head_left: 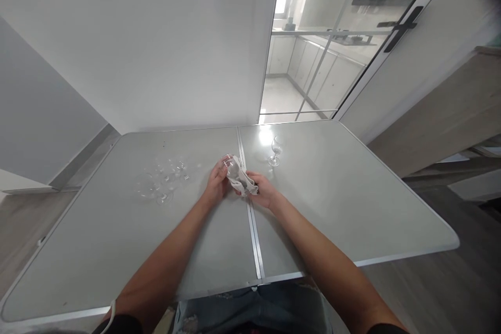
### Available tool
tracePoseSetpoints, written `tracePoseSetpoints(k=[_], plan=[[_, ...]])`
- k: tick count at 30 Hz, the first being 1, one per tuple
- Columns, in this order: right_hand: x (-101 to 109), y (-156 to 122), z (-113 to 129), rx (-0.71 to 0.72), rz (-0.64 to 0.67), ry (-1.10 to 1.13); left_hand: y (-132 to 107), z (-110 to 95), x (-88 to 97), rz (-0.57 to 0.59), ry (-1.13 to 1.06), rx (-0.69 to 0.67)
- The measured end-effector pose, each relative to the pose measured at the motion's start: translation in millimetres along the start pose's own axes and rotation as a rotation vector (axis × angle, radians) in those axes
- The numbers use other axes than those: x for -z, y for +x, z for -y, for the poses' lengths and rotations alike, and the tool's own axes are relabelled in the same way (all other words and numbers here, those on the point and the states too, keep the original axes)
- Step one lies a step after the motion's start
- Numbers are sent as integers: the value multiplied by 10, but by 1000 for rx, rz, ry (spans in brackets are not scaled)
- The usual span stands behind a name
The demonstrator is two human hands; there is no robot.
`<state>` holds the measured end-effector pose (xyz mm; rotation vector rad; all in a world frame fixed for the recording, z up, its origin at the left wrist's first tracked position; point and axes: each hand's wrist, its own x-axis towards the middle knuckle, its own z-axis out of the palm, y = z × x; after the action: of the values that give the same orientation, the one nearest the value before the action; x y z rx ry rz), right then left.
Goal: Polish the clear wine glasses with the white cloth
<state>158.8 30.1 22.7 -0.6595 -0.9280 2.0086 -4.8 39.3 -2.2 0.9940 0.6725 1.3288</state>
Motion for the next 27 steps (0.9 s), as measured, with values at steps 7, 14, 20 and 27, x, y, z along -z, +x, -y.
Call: tracePoseSetpoints(k=[7,14,20,27], plan=[[32,-32,60,163,-41,-491,36,-12,-49,-84,83,-162],[67,8,-34,436,-311,-1227,64,23,-5,-126,109,-195],[64,-35,16,-30,134,-311,-1,-72,-16,-4,20,-103],[32,-34,7,163,-69,-692,30,-55,15,-63,25,-124]])
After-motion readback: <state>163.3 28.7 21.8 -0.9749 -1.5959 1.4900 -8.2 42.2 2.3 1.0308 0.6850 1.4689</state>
